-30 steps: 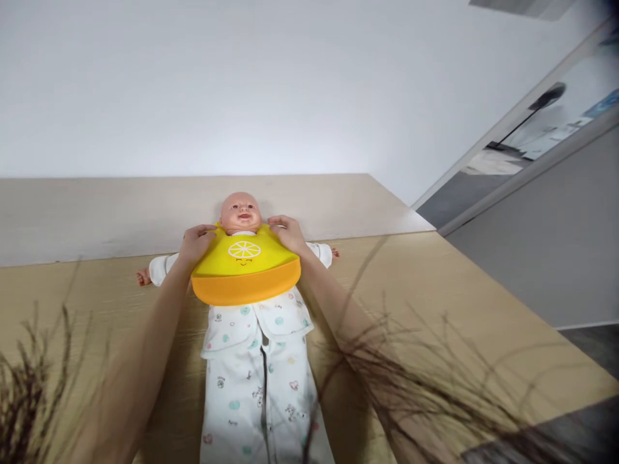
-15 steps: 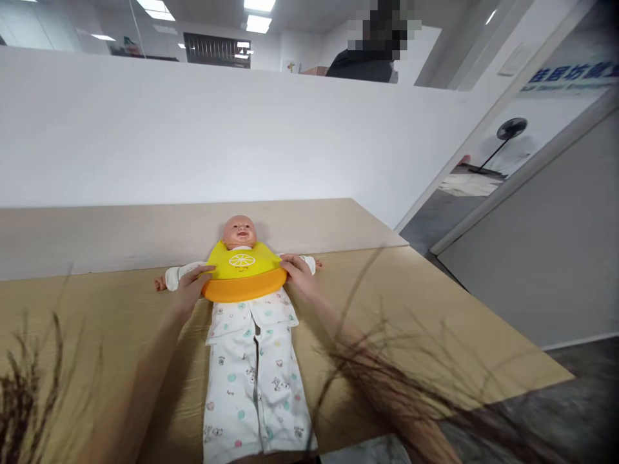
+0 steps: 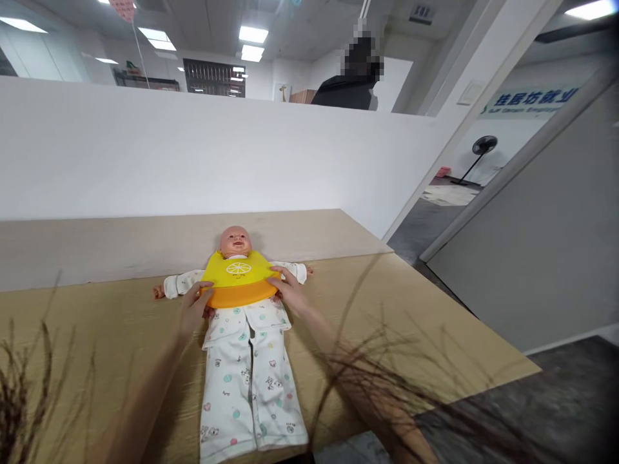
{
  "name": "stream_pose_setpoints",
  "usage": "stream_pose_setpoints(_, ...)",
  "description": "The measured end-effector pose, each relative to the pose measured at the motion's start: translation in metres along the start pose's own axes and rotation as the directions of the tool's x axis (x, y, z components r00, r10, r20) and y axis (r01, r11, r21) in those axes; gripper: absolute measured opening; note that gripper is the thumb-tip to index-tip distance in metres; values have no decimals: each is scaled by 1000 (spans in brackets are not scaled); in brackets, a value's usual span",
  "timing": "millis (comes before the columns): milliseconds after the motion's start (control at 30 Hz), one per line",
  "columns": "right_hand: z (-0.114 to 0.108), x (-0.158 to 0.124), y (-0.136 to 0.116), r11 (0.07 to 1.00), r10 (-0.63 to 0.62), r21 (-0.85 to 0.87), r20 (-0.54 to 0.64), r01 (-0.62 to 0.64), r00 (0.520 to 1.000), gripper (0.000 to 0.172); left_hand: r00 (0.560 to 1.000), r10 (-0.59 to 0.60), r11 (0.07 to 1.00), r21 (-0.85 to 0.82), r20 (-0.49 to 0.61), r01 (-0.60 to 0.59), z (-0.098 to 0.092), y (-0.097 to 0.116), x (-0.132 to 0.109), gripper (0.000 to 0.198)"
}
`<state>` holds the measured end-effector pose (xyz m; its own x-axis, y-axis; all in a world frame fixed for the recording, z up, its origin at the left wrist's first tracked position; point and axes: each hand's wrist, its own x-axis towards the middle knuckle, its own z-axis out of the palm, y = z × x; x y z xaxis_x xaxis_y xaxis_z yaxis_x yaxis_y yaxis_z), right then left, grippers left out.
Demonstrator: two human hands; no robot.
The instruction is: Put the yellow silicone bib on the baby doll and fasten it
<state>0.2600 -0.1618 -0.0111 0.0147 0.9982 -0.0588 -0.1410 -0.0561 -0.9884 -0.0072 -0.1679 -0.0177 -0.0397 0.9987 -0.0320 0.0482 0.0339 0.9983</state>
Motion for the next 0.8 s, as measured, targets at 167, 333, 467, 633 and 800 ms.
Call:
stream_pose_setpoints(167, 1, -9, -1, 1000, -1, 11, 18, 0, 1000, 73, 999, 43, 998, 48, -8, -43, 1, -9, -9, 59)
stream_pose_setpoints(333, 0, -13, 1, 1000, 1, -20, 27, 0, 1000, 79, 999, 30, 997, 70, -32, -28, 1, -17, -14, 66)
stream_pose_setpoints(467, 0, -16, 3, 997, -34, -74, 7, 35, 999, 75, 998, 41, 996, 81, -49, -37, 2, -19, -18, 66)
stream_pose_setpoints(633, 1, -18, 4, 990, -90, -108, -13, 88, 996, 69, 994, 91, 995, 47, -56, -89, 3, -18, -22, 62)
stream_pose_setpoints(800, 2, -19, 6, 989, -98, -110, -21, 95, 995, 70, 989, 136, 988, 78, -52, -132, 3, -21, -25, 53)
